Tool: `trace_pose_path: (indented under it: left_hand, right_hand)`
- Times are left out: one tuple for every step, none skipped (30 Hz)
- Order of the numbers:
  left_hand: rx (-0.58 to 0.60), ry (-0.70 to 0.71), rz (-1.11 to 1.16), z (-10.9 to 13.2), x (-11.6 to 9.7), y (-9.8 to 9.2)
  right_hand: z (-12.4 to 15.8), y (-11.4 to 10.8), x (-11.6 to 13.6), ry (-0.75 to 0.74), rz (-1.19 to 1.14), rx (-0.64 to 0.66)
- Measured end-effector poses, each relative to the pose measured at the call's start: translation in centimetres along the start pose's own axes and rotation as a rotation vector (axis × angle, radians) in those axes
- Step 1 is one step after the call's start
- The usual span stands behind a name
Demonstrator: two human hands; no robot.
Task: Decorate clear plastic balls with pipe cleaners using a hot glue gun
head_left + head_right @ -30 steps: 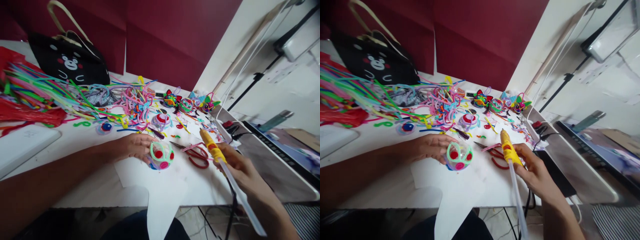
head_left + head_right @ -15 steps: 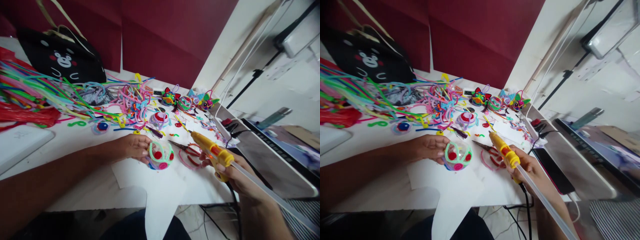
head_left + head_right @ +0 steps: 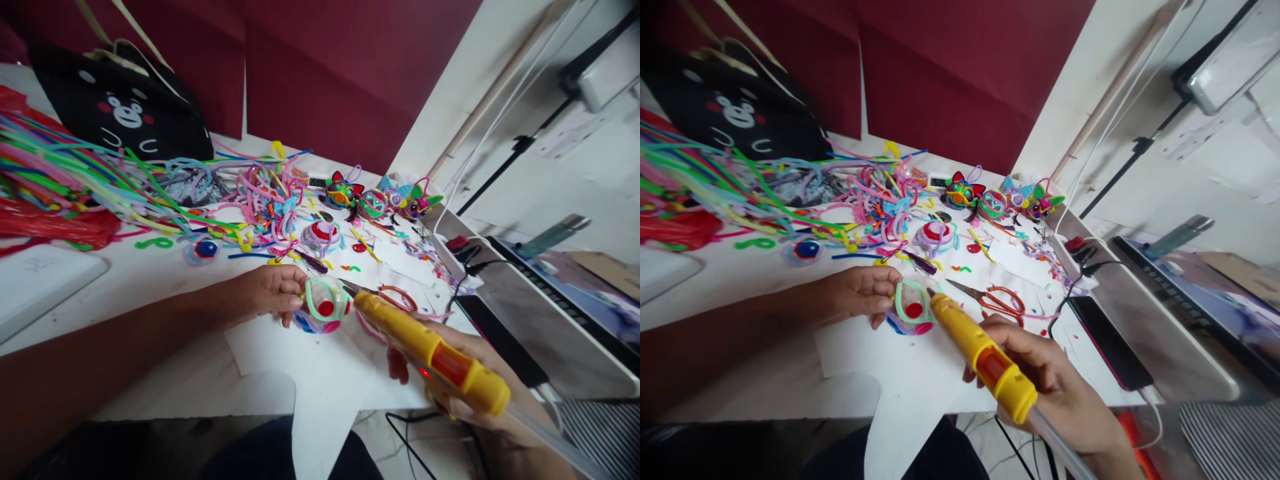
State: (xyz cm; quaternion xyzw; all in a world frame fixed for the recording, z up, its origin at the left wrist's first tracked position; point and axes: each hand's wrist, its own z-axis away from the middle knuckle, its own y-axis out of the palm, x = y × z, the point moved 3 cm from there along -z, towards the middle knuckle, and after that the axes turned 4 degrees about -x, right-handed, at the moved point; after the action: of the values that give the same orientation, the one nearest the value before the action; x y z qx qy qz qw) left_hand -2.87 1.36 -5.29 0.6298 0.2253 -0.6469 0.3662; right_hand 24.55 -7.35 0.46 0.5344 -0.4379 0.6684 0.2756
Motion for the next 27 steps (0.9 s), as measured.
trace_pose_path:
  left_hand:
    - [-0.004,0.004,-0.004,0.0,-0.1,0.0]
    - [-0.009,0.011,-0.003,0.0,-0.2,0.0]
    - [-0.015,0.018,0.002,0.0,-0.2,0.0]
    - [-0.02,0.023,0.009,0.0,-0.3,0.0]
    - [-0.023,0.025,0.013,0.0,-0.3,0.0]
    - [-0.026,0.025,0.014,0.0,-0.3,0.0]
    - [-0.029,0.024,0.011,0.0,-0.3,0.0]
    - [-0.032,0.023,0.006,-0.1,-0.2,-0.1]
    - [-0.038,0.025,0.001,-0.1,-0.2,-0.1]
    - [-0.044,0.031,-0.001,-0.1,-0.2,-0.1]
    - [-0.051,0.04,-0.002,-0.1,-0.2,-0.1]
    - [-0.055,0.048,-0.005,-0.1,-0.3,-0.1]
    - [-0.059,0.054,-0.011,0.0,-0.3,-0.1]
    - [-0.063,0.059,-0.022,0.0,-0.4,0.0]
    - [-0.064,0.061,-0.035,0.0,-0.5,0.0]
    - [-0.065,0.061,-0.049,0.0,-0.5,0.1]
    - [-0.067,0.062,-0.062,0.1,-0.6,0.1]
    - [-0.068,0.061,-0.072,0.1,-0.6,0.1]
    - [-0.071,0.06,-0.078,0.1,-0.6,0.1]
    - [-0.073,0.06,-0.083,0.1,-0.6,0.1]
    - [-0.075,0.061,-0.086,0.1,-0.6,0.1]
    - [-0.076,0.062,-0.087,0.1,-0.7,0.1]
    - [-0.076,0.065,-0.087,0.1,-0.7,0.1]
    - [-0.077,0.067,-0.086,0.2,-0.7,0.1]
    - [-0.077,0.067,-0.085,0.2,-0.8,0.2]
    - [-0.076,0.065,-0.085,0.2,-0.8,0.2]
    - [-0.075,0.065,-0.083,0.2,-0.9,0.3]
  right_hand:
    - [0.0,0.1,-0.2,-0.014,0.006,0.027]
    - [-0.1,0.2,-0.3,-0.026,0.012,0.048]
    - [-0.1,0.2,-0.3,-0.036,0.018,0.062]
    - [-0.2,0.3,-0.3,-0.04,0.024,0.073]
    - [-0.2,0.4,-0.2,-0.043,0.028,0.084]
    - [-0.3,0.6,-0.1,-0.047,0.03,0.089]
    - [-0.4,0.7,0.2,-0.049,0.028,0.087]
    - [-0.4,0.9,0.4,-0.052,0.026,0.079]
    - [-0.5,1.0,0.8,-0.05,0.025,0.07]
    - [-0.6,1.2,1.1,-0.048,0.026,0.058]
    - [-0.6,1.3,1.4,-0.045,0.029,0.045]
    - [-0.7,1.5,1.7,-0.039,0.033,0.041]
    - [-0.7,1.6,1.9,-0.035,0.04,0.044]
    - [-0.8,1.7,2.1,-0.033,0.044,0.05]
    - [-0.8,1.8,2.2,-0.033,0.047,0.054]
    - [-0.8,1.8,2.2,-0.03,0.049,0.059]
    - [-0.8,1.8,2.1,-0.026,0.051,0.064]
    - [-0.8,1.8,2.0,-0.026,0.05,0.069]
    - [-0.8,1.8,1.9,-0.024,0.044,0.072]
    - [-0.8,1.8,1.8,-0.023,0.037,0.074]
    - [-0.7,1.8,1.7,-0.022,0.026,0.075]
    - [-0.7,1.8,1.6,-0.016,0.015,0.076]
    - [-0.7,1.9,1.5,-0.009,0.004,0.079]
    - [-0.6,1.9,1.4,-0.006,-0.008,0.082]
    - [-0.6,2.0,1.4,-0.006,-0.023,0.083]
    - [-0.5,2.1,1.3,-0.009,-0.041,0.084]
    - [-0.5,2.1,1.3,-0.012,-0.059,0.086]
